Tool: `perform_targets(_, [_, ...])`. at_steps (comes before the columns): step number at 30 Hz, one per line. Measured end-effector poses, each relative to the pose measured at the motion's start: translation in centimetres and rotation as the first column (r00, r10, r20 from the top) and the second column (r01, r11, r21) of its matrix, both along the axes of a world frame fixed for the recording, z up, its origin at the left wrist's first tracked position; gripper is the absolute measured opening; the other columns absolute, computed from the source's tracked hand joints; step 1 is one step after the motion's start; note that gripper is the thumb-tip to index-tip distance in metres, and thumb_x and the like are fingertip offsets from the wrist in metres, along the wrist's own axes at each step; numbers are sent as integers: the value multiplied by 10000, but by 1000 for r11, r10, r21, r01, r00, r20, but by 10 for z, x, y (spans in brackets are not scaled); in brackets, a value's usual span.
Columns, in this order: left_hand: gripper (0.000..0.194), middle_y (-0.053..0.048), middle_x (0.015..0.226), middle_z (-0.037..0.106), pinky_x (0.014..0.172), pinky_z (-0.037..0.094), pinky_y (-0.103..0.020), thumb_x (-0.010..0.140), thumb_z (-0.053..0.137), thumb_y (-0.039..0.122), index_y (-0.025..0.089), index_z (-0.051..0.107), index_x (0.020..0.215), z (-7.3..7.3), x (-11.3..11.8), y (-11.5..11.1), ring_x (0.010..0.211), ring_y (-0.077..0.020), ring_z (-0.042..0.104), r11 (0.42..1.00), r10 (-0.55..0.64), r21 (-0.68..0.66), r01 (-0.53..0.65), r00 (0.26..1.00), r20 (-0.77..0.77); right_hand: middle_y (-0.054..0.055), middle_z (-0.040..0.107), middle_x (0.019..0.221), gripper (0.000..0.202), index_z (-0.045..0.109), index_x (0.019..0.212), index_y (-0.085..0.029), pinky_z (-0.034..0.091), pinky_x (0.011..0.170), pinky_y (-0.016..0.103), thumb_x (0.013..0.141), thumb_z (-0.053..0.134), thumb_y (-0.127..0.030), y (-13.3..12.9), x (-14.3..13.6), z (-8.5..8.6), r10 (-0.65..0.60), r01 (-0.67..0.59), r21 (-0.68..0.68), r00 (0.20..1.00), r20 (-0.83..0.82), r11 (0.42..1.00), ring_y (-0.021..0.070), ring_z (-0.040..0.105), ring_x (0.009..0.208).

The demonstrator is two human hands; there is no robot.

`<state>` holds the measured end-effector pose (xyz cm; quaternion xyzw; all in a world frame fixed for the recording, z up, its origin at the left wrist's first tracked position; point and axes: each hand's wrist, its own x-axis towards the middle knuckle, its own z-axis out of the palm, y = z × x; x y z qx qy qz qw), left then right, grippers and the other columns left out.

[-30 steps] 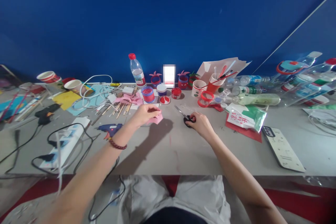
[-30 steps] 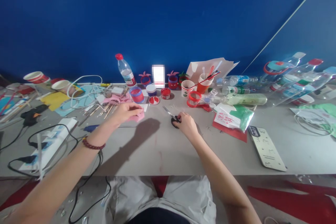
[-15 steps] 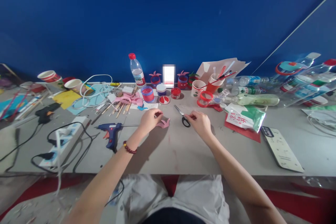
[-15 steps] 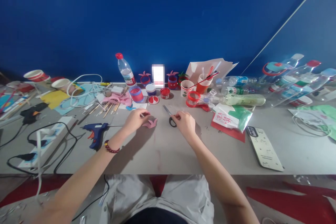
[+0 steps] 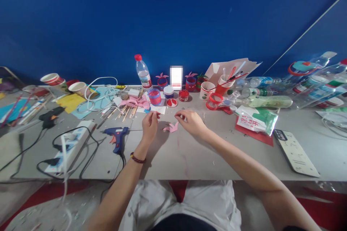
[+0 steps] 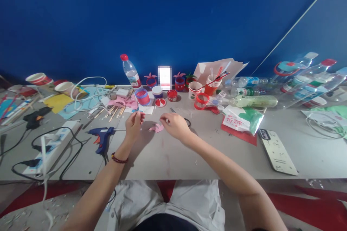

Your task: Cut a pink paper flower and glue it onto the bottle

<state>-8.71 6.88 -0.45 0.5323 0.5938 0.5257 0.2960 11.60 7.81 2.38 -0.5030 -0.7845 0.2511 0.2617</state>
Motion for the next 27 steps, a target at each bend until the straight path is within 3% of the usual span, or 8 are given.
perform_targets(6, [240,-7,734,621,671,463,-265,857,510,352,205,672,955,-9,1,-3,644,-141,564,994,-78,55,94,969,-236,77,708,1081,177,695,1013,-191,460,867,308,911,552,-214,83,-42,12,61,-55,132,997,-38,990,195,630,932])
perform_targets(10, [282,-24,856,674,734,467,-269,840,485,245,217,666,1055,-13,3,-4,692,-140,584,985,-127,61,159,923,-364,92,686,1187,228,683,1100,-167,442,946,317,935,534,-219,116,-67,18,142,-141,220,990,13,965,214,605,1076])
perform_targets(14, [285,-4,799,645,667,449,-248,809,467,194,215,652,1024,-12,3,-5,634,-125,548,976,-194,22,216,914,-357,104,688,1199,227,701,1102,-168,425,985,361,930,570,-235,128,-80,19,158,-182,236,981,114,955,240,600,1094])
perform_targets(20, [205,67,571,442,572,355,-241,824,468,241,217,623,956,-10,0,-7,513,-113,416,977,-211,-35,212,920,-329,109,702,1116,199,747,954,-167,455,931,336,907,557,-132,132,-86,20,129,-145,162,986,104,976,226,620,1045])
perform_targets(27, [400,78,621,391,628,370,-252,834,588,458,214,560,1150,-7,1,-6,575,-121,437,996,-31,73,58,942,-333,86,693,1040,207,726,905,-162,467,931,343,899,523,-118,134,-73,29,94,-96,146,995,23,985,205,614,1002])
